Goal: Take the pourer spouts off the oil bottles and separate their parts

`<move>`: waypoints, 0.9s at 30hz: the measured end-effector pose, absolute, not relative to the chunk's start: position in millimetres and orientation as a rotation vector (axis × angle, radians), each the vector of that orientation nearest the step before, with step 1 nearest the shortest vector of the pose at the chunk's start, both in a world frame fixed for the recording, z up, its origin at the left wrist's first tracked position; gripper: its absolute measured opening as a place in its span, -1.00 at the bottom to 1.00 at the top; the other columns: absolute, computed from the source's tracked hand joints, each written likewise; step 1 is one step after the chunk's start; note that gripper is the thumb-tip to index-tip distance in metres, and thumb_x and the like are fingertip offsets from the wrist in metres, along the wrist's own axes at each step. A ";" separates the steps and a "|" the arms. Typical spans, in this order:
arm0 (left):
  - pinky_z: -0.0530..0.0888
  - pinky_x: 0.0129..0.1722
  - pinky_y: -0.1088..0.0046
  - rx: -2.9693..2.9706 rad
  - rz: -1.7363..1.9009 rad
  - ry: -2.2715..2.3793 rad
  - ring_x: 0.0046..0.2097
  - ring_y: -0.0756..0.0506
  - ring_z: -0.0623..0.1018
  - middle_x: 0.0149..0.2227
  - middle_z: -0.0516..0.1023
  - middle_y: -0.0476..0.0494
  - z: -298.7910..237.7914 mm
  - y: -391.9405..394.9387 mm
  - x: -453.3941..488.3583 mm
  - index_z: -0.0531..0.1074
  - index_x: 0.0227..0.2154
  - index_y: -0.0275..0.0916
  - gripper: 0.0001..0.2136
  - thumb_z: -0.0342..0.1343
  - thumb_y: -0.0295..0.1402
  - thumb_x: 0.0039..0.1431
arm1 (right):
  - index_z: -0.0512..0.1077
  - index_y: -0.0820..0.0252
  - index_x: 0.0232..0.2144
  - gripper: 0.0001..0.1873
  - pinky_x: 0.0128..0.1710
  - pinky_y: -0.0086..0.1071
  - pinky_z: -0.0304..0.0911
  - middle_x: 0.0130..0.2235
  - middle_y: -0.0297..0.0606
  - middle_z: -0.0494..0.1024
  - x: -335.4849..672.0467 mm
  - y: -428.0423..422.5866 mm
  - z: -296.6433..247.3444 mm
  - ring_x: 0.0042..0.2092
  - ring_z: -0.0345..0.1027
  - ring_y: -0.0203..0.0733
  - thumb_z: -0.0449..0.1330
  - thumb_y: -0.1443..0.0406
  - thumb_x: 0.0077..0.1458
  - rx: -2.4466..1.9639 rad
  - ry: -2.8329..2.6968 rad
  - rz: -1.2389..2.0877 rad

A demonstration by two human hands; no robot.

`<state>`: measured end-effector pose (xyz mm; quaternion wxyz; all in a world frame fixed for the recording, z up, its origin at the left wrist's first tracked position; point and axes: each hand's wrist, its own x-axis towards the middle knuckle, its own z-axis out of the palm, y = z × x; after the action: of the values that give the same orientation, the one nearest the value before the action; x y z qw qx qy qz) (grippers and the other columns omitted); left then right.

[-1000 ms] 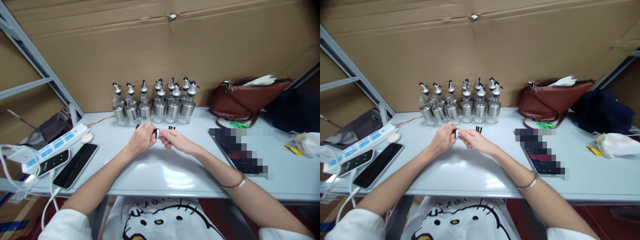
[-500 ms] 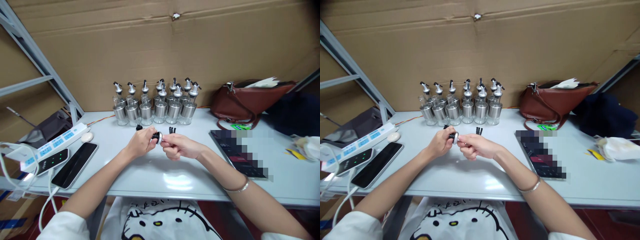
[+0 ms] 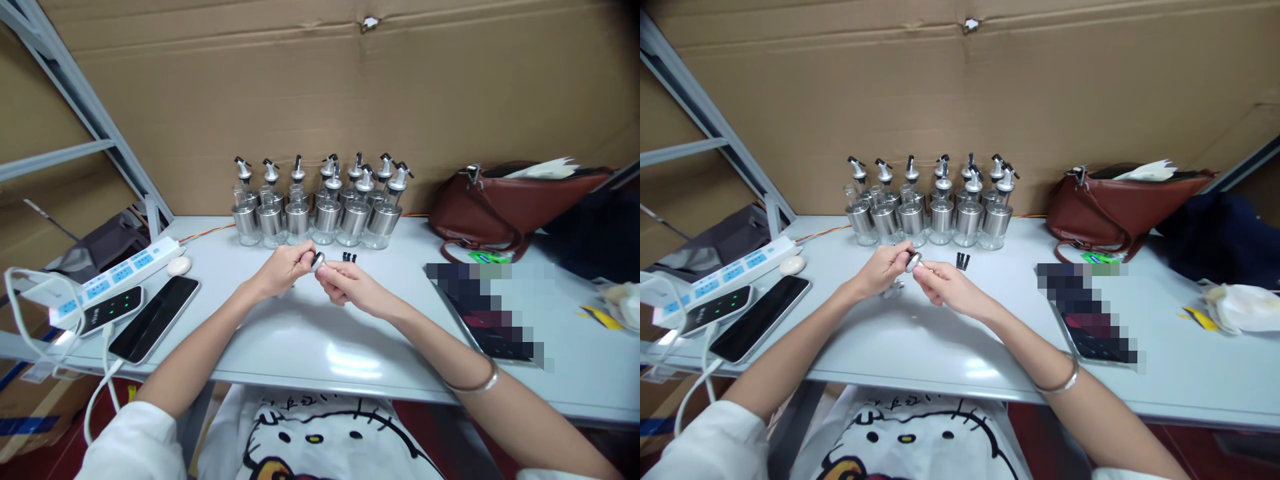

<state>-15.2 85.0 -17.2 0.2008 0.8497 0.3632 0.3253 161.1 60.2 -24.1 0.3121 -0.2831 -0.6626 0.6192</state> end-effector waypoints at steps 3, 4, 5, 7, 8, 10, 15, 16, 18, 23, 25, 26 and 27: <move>0.15 -0.51 0.54 2.372 0.910 1.043 -0.57 0.05 0.19 -0.62 0.13 0.11 -17.1 85.3 -15.0 0.13 -0.52 -0.19 -0.73 -0.28 -0.16 0.19 | 0.10 0.14 -0.57 -0.58 -0.57 -0.47 -0.06 -0.61 -0.49 0.12 161.6 57.0 -21.4 -0.59 -0.06 -0.42 -0.05 0.02 0.19 -0.891 -1.957 1.308; 0.14 -0.51 0.54 2.366 0.908 1.050 -0.57 0.05 0.19 -0.63 0.13 0.11 -17.2 85.4 -14.8 0.13 -0.52 -0.19 -0.72 -0.28 -0.16 0.19 | 0.10 0.14 -0.56 -0.60 -0.55 -0.46 -0.05 -0.61 -0.47 0.15 161.9 55.9 -20.0 -0.58 -0.02 -0.41 -0.07 0.04 0.21 -0.935 -2.019 1.199; 0.14 -0.51 0.54 2.357 0.906 1.057 -0.57 0.05 0.18 -0.63 0.12 0.11 -17.3 85.6 -14.6 0.12 -0.53 -0.19 -0.72 -0.29 -0.16 0.19 | 0.11 0.14 -0.55 -0.62 -0.54 -0.46 -0.04 -0.60 -0.46 0.16 162.0 55.0 -18.8 -0.57 0.00 -0.39 -0.09 0.07 0.22 -0.974 -2.074 1.092; 0.13 -0.50 0.53 2.337 0.895 1.073 -0.57 0.04 0.18 -0.64 0.11 0.11 -17.3 85.9 -14.7 0.12 -0.54 -0.19 -0.71 -0.30 -0.16 0.18 | 0.12 0.14 -0.53 -0.66 -0.53 -0.46 -0.06 -0.62 -0.46 0.16 161.8 53.9 -17.7 -0.58 0.00 -0.37 -0.11 0.12 0.23 -1.044 -2.164 0.882; 0.13 -0.51 0.53 2.326 0.890 1.081 -0.56 0.05 0.18 -0.64 0.11 0.11 -17.2 86.1 -14.9 0.11 -0.55 -0.19 -0.71 -0.29 -0.16 0.18 | 0.13 0.14 -0.53 -0.67 -0.53 -0.45 -0.07 -0.63 -0.47 0.15 161.6 53.8 -17.9 -0.59 -0.02 -0.37 -0.11 0.14 0.24 -1.080 -2.206 0.771; 0.13 -0.51 0.53 2.300 0.876 1.093 -0.57 0.05 0.17 -0.65 0.11 0.11 -17.2 86.3 -15.4 0.10 -0.57 -0.20 -0.71 -0.28 -0.17 0.18 | 0.18 0.14 -0.50 -0.69 -0.54 -0.45 -0.12 -0.65 -0.46 0.17 161.2 54.3 -19.4 -0.61 -0.03 -0.35 -0.11 0.17 0.25 -1.151 -2.295 0.520; 0.16 -0.53 0.53 2.136 0.846 1.067 -0.60 0.06 0.19 -0.69 0.14 0.10 -19.6 87.8 -14.8 0.11 -0.60 -0.21 -0.63 -0.29 -0.10 0.20 | 0.36 0.22 -0.39 -0.62 -0.55 -0.39 -0.24 -0.61 -0.29 0.40 163.5 57.3 -23.0 -0.61 0.11 -0.27 -0.15 0.17 0.29 -1.177 -2.435 -0.220; 0.15 -0.56 0.53 2.072 0.842 1.050 -0.62 0.07 0.18 -0.70 0.14 0.10 -20.7 88.7 -14.5 0.12 -0.61 -0.21 -0.59 -0.30 -0.04 0.19 | 0.37 0.23 -0.40 -0.60 -0.54 -0.38 -0.23 -0.60 -0.27 0.43 164.2 58.0 -23.1 -0.60 0.14 -0.27 -0.16 0.18 0.30 -1.136 -2.434 -0.326; 0.11 -0.61 0.53 1.939 0.829 1.012 -0.65 0.08 0.14 -0.73 0.10 0.12 -22.9 90.9 -14.3 0.14 -0.61 -0.21 -0.52 -0.29 0.10 0.15 | 0.37 0.24 -0.42 -0.57 -0.52 -0.38 -0.18 -0.60 -0.25 0.44 165.3 59.5 -23.0 -0.58 0.18 -0.26 -0.18 0.19 0.32 -1.036 -2.408 -0.474; 0.01 -0.67 0.55 1.738 0.813 0.944 -0.68 0.13 0.01 -0.74 -0.01 0.18 -25.7 94.9 -15.7 0.12 -0.62 -0.21 -0.42 -0.19 0.30 -0.02 | 0.35 0.22 -0.47 -0.58 -0.46 -0.38 -0.09 -0.58 -0.24 0.45 164.9 62.1 -23.4 -0.53 0.22 -0.26 -0.17 0.21 0.33 -0.921 -2.337 -0.500; 0.01 -0.67 0.56 1.704 0.835 0.921 -0.66 0.13 0.00 -0.71 -0.03 0.18 -25.7 94.8 -14.8 0.10 -0.62 -0.20 -0.42 -0.16 0.30 -0.03 | 0.33 0.20 -0.49 -0.59 -0.45 -0.38 -0.09 -0.57 -0.26 0.43 164.5 62.1 -23.3 -0.51 0.19 -0.26 -0.14 0.18 0.31 -0.988 -2.317 -0.332; 0.03 -0.66 0.56 1.697 0.851 0.908 -0.65 0.13 0.02 -0.69 -0.02 0.18 -25.6 94.2 -13.8 0.10 -0.61 -0.20 -0.43 -0.14 0.29 -0.03 | 0.32 0.19 -0.50 -0.60 -0.45 -0.38 -0.09 -0.58 -0.28 0.40 164.4 62.0 -23.1 -0.52 0.17 -0.27 -0.11 0.16 0.30 -1.036 -2.293 -0.202; 0.06 -0.64 0.55 1.696 0.869 0.897 -0.63 0.12 0.04 -0.67 -0.01 0.17 -25.4 93.3 -12.6 0.10 -0.59 -0.20 -0.44 -0.13 0.27 -0.01 | 0.30 0.17 -0.51 -0.61 -0.44 -0.38 -0.09 -0.59 -0.31 0.36 164.4 61.8 -22.8 -0.53 0.13 -0.28 -0.09 0.14 0.28 -1.083 -2.255 -0.042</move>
<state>-12.6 93.3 -25.4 0.4947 0.6998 0.3701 0.3585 164.4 61.8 -22.8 0.3143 -0.4107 -0.8557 -0.0160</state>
